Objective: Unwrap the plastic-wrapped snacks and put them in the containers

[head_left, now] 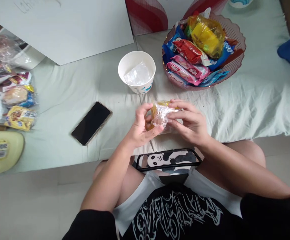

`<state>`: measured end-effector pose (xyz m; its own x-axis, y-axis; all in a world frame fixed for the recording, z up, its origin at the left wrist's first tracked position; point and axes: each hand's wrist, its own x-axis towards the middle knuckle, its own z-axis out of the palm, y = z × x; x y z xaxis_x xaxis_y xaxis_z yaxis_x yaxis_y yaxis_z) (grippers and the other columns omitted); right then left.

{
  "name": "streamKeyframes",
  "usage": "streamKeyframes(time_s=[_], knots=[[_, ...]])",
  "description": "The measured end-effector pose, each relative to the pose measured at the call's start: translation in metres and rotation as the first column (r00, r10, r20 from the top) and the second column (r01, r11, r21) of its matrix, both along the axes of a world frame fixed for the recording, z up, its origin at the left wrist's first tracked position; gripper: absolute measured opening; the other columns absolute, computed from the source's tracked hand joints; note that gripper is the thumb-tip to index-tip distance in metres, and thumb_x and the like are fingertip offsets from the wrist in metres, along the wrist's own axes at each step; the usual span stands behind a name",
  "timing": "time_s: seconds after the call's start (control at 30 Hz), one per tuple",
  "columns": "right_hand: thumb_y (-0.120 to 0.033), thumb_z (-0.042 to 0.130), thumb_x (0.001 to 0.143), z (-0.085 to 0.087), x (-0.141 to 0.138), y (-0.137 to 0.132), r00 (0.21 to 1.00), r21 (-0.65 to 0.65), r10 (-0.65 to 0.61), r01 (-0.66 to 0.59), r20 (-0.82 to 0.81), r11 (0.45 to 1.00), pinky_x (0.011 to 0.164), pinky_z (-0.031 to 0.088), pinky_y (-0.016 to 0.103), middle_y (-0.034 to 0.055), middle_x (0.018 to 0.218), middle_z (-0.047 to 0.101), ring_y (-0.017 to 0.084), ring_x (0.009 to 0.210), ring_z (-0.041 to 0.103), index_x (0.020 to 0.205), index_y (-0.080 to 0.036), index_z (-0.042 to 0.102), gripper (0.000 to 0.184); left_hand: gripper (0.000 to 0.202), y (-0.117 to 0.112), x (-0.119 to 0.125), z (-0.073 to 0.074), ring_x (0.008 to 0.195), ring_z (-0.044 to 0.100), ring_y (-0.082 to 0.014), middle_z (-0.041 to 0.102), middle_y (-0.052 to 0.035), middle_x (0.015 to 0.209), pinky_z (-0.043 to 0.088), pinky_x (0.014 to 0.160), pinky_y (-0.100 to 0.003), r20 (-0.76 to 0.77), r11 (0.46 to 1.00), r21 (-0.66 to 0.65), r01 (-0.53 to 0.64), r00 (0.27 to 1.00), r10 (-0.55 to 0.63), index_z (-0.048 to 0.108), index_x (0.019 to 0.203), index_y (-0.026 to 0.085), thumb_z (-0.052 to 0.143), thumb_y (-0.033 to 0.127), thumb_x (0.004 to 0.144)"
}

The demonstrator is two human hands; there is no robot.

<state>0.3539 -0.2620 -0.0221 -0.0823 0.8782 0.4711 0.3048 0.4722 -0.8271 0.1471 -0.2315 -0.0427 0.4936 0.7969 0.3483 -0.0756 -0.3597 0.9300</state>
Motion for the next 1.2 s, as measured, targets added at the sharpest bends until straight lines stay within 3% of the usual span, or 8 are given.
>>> streamKeyframes(time_s=[0.13,0.3,0.43,0.63,0.77,0.9,1.03,1.2], knots=[[-0.038,0.067,0.096,0.002,-0.003,0.001,0.994,-0.047,-0.04,0.045,0.098,0.998,0.109,0.056,0.052,0.0063,0.125,0.071,0.027,0.125,0.068,0.097,-0.03,0.079,0.015,0.028,0.004,-0.004,0.003,0.115,0.066,-0.0207,0.058,-0.0079,0.137,0.06,0.087,-0.032,-0.152,0.992,0.122,-0.021,0.988,0.039,0.058,0.126,0.035,0.062,0.045,0.1],[-0.042,0.06,0.098,0.007,0.015,0.001,0.965,0.0,-0.126,0.13,0.231,0.992,0.099,0.058,0.049,0.0104,0.123,0.07,0.028,0.116,0.067,0.108,-0.027,0.076,0.024,0.021,0.009,-0.009,0.009,0.101,0.067,-0.0163,0.063,-0.0067,0.125,0.058,0.082,-0.028,-0.124,0.967,0.16,-0.201,0.967,0.221,0.067,0.114,0.028,0.065,0.043,0.099],[-0.039,0.063,0.094,-0.001,0.042,0.002,0.803,-0.062,-0.238,0.322,0.547,0.945,0.09,0.055,0.05,0.0119,0.1,0.069,0.029,0.094,0.065,0.113,-0.022,0.072,0.028,0.019,0.014,-0.014,0.01,0.1,0.065,-0.0158,0.063,-0.0043,0.113,0.058,0.086,-0.029,-0.03,0.88,0.214,-0.424,0.898,0.44,0.07,0.109,0.028,0.07,0.042,0.096],[-0.038,0.062,0.094,-0.013,0.053,0.003,0.705,-0.023,-0.181,0.269,0.685,0.963,0.091,0.053,0.048,0.0129,0.107,0.068,0.03,0.098,0.063,0.106,-0.023,0.076,0.024,0.024,0.014,-0.014,0.012,0.112,0.063,-0.0214,0.06,-0.0072,0.115,0.058,0.099,-0.038,-0.047,0.822,0.202,-0.532,0.833,0.551,0.071,0.102,0.027,0.071,0.049,0.093],[-0.043,0.053,0.102,0.002,0.043,-0.001,0.853,-0.153,-0.118,0.224,0.509,0.962,0.074,0.053,0.038,0.0088,0.09,0.069,0.023,0.08,0.065,0.101,-0.023,0.072,0.027,0.023,0.013,-0.012,0.012,0.116,0.063,-0.0225,0.06,-0.0077,0.119,0.059,0.1,-0.04,-0.053,0.812,0.203,-0.548,0.822,0.568,0.072,0.102,0.027,0.071,0.049,0.093],[-0.061,0.04,0.106,0.015,0.022,-0.012,0.999,-0.479,0.003,0.021,0.049,0.878,0.051,0.043,0.028,-0.0017,0.065,0.057,0.012,0.049,0.049,0.101,-0.021,0.063,0.047,0.022,0.01,-0.011,0.009,0.127,0.061,-0.0248,0.058,-0.0092,0.129,0.061,0.098,-0.039,-0.089,0.822,0.221,-0.524,0.829,0.553,0.072,0.105,0.027,0.07,0.047,0.095],[-0.071,0.046,0.101,0.02,0.001,-0.02,0.934,-0.616,0.058,-0.279,-0.353,0.737,0.045,0.043,0.024,-0.0025,0.068,0.061,0.009,0.047,0.053,0.104,-0.02,0.059,0.053,0.016,0.006,-0.007,0.006,0.139,0.056,-0.0281,0.054,-0.0098,0.142,0.062,0.099,-0.041,-0.127,0.856,0.285,-0.432,0.868,0.48,0.072,0.107,0.027,0.068,0.039,0.097],[-0.074,0.051,0.097,0.02,-0.008,-0.021,0.871,-0.649,0.12,-0.44,-0.476,0.621,0.051,0.051,0.024,-0.0001,0.074,0.066,0.01,0.054,0.062,0.101,-0.018,0.056,0.056,0.011,0.003,-0.002,0.007,0.141,0.055,-0.0277,0.05,-0.0086,0.149,0.061,0.1,-0.04,-0.075,0.86,0.323,-0.395,0.895,0.44,0.072,0.107,0.029,0.069,0.031,0.097]])
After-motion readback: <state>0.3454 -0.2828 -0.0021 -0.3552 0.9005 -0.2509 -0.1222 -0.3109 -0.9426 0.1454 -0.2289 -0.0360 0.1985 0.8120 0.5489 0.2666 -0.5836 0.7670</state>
